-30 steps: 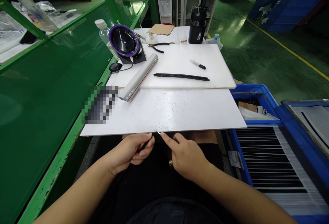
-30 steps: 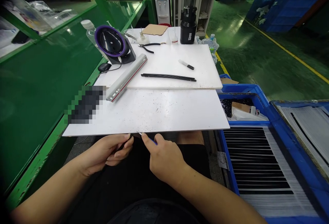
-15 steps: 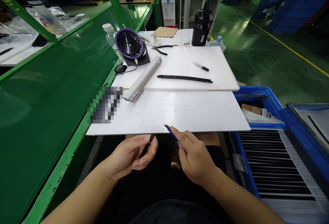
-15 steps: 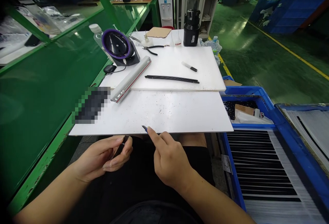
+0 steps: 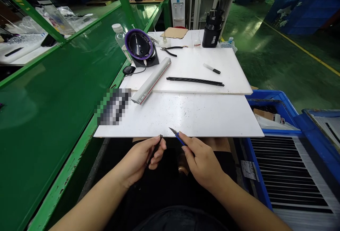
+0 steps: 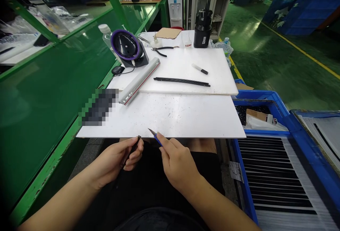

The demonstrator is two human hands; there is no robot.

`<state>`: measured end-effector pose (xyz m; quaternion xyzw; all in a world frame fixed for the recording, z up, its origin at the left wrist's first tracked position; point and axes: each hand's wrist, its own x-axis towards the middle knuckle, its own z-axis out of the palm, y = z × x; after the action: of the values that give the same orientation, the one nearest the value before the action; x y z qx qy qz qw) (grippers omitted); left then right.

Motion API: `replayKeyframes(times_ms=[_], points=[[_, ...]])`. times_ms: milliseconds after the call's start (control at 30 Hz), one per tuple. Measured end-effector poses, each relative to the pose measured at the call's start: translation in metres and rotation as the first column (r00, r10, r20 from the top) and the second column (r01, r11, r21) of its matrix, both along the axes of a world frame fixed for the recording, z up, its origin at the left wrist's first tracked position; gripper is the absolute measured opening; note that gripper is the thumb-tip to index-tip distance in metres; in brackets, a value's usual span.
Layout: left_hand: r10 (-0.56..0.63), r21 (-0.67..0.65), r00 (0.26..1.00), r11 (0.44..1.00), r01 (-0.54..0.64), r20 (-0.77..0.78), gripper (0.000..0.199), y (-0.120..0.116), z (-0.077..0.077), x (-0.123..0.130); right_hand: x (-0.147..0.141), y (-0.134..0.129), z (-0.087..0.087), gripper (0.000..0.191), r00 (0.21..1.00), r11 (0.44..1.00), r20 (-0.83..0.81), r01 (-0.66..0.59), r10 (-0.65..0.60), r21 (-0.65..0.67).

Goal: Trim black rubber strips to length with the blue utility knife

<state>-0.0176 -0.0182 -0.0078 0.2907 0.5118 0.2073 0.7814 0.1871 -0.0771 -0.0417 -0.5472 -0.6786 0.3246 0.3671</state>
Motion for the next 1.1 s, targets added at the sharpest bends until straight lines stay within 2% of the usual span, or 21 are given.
replayKeyframes(times_ms=[233,433,867,1100], points=[[-0.033,-0.089,0.999,0.995,0.033,0.002,0.03,0.006,-0.015,-0.002,-0.003,0.001,0.004,0.056,0.989,0.993,0.131,-0.048,0.062,-0.107],[-0.057,-0.08,0.997,0.995,0.053,-0.046,0.026,0.011,-0.024,-0.002,-0.005,0.003,0.006,0.058,0.972,0.98,0.203,-0.079,0.116,-0.181],[-0.114,-0.022,0.983,0.993,0.112,-0.143,0.033,0.013,-0.021,0.0,-0.01,0.008,0.008,0.059,0.961,0.964,0.223,-0.109,0.164,-0.243],[-0.126,0.013,0.974,0.991,0.131,-0.189,0.036,0.014,-0.021,0.0,-0.01,0.007,0.013,0.062,0.893,0.964,0.394,-0.137,0.22,-0.23]])
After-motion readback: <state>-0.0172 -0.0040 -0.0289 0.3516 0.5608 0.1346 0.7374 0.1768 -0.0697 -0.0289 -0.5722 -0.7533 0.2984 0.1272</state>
